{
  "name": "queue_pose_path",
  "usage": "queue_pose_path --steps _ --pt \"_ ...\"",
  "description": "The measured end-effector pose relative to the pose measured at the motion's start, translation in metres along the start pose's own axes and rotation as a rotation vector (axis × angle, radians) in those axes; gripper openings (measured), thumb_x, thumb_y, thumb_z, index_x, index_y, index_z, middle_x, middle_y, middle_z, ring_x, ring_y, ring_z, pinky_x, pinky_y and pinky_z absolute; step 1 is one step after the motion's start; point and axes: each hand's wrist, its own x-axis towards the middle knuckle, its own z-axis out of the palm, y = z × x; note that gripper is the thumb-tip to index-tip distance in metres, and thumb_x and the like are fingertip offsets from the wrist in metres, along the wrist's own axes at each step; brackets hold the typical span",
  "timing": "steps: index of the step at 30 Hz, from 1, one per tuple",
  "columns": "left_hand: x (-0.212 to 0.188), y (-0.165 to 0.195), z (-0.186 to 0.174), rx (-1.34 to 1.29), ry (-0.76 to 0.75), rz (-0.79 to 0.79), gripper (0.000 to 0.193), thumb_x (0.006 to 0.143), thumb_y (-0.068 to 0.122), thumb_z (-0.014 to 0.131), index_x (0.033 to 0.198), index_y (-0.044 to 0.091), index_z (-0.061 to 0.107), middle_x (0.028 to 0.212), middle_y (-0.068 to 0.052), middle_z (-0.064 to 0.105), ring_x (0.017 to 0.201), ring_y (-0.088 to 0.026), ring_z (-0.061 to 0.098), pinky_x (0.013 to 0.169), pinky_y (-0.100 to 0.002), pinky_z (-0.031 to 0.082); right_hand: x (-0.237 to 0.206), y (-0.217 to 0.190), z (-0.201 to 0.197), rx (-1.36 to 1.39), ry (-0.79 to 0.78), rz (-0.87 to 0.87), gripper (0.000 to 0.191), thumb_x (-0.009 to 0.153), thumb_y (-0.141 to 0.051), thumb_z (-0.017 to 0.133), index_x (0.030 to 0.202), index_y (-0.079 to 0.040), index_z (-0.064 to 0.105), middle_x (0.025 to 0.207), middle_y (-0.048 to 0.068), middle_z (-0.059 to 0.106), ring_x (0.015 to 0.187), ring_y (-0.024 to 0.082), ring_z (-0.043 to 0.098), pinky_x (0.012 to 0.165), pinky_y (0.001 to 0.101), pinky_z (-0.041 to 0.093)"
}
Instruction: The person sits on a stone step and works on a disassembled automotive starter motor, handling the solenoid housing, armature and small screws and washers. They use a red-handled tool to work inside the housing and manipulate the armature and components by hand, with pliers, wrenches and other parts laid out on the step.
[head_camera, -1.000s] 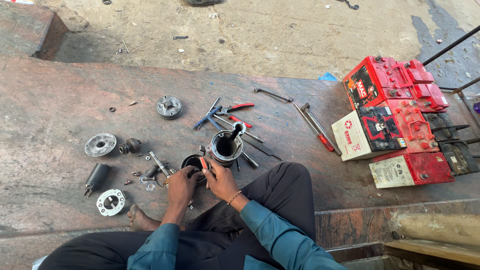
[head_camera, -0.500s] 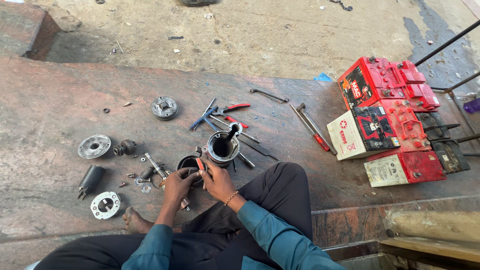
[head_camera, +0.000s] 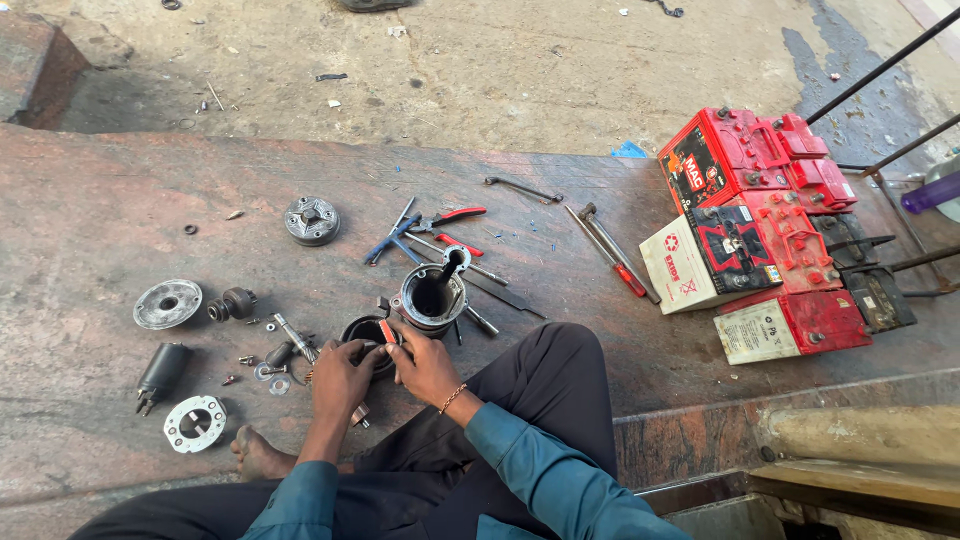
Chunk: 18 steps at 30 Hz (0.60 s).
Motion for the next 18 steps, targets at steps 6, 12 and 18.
queue_pose_path --steps 6,12,18 --pt "0.000 0.005 -0.007 0.039 -0.220 -0.195 0.043 0.086 0.048 0.075 0.106 0.010 0.079 0.081 -0.017 0.076 0.077 -0.035 0.074 0.073 -0.044 0.057 0.001 0.000 0.000 -0.035 -0.003 0.007 0.048 0.102 -0.016 0.055 0.148 -0.002 0.051 0.080 0.011 0.074 0.057 0.014 0.068 0.057 0.0317 0.055" --pt "-0.004 0.018 -0.013 -0.228 -0.257 -0.280 0.036 0.089 0.028 0.073 0.119 0.007 0.075 0.083 -0.015 0.079 0.072 -0.024 0.078 0.068 -0.036 0.060 -0.003 -0.006 -0.001 -0.052 -0.020 0.003 0.046 0.102 -0.017 0.055 0.147 -0.003 0.052 0.082 0.009 0.074 0.058 0.015 0.069 0.058 0.0321 0.055" --pt "-0.007 0.022 -0.015 -0.718 -0.323 -0.441 0.030 0.095 0.010 0.066 0.123 0.000 0.070 0.087 -0.013 0.080 0.073 -0.018 0.077 0.063 -0.031 0.061 -0.006 -0.015 -0.002 -0.108 -0.037 0.010 0.046 0.101 -0.018 0.058 0.145 -0.005 0.054 0.073 0.013 0.071 0.056 0.017 0.069 0.058 0.0350 0.054"
